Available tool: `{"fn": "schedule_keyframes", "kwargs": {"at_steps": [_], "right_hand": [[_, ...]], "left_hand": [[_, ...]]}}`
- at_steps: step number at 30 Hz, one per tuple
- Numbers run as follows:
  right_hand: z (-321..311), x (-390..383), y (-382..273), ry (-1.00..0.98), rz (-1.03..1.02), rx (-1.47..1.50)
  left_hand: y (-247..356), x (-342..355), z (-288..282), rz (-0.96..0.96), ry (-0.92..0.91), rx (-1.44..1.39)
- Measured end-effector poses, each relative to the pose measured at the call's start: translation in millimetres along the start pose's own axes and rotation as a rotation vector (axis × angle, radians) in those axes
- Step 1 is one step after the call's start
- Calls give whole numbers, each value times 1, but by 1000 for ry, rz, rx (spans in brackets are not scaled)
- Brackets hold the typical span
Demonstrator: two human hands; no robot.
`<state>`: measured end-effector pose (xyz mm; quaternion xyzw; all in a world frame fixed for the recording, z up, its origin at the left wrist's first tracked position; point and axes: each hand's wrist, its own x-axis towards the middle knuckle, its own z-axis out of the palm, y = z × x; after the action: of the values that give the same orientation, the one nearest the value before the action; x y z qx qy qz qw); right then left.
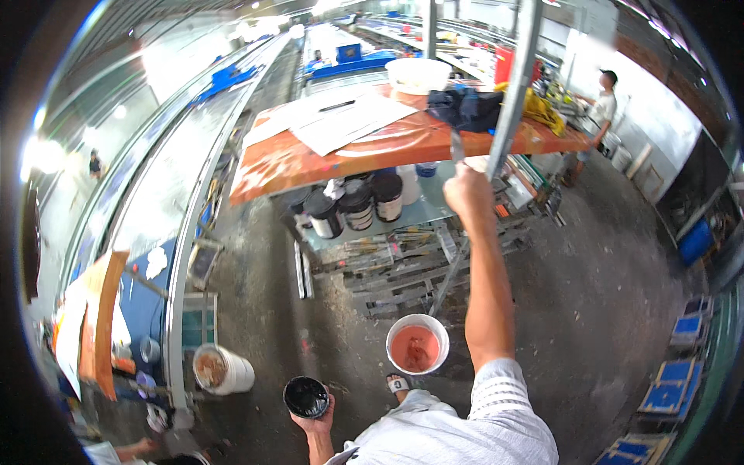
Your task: The person mixes black ink in a container, pours it onto a screen printing frame, and uses a squeegee to apply the ink onto a blue t-shirt. After printing, the person uses a heat gun to dry the design on the shirt.
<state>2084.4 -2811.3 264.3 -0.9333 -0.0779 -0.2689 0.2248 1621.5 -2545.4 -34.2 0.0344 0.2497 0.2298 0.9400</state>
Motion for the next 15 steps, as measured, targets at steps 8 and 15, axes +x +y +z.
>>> {"fn": "schedule_keyframes", "kwargs": {"at_steps": [8, 15], "right_hand": [[43, 34, 76, -509, 632, 1687], [-28, -299, -51, -601, 797, 1527]], "left_hand": [[18, -37, -17, 64, 30, -123], [51, -82, -16, 246, -55, -95]]}}
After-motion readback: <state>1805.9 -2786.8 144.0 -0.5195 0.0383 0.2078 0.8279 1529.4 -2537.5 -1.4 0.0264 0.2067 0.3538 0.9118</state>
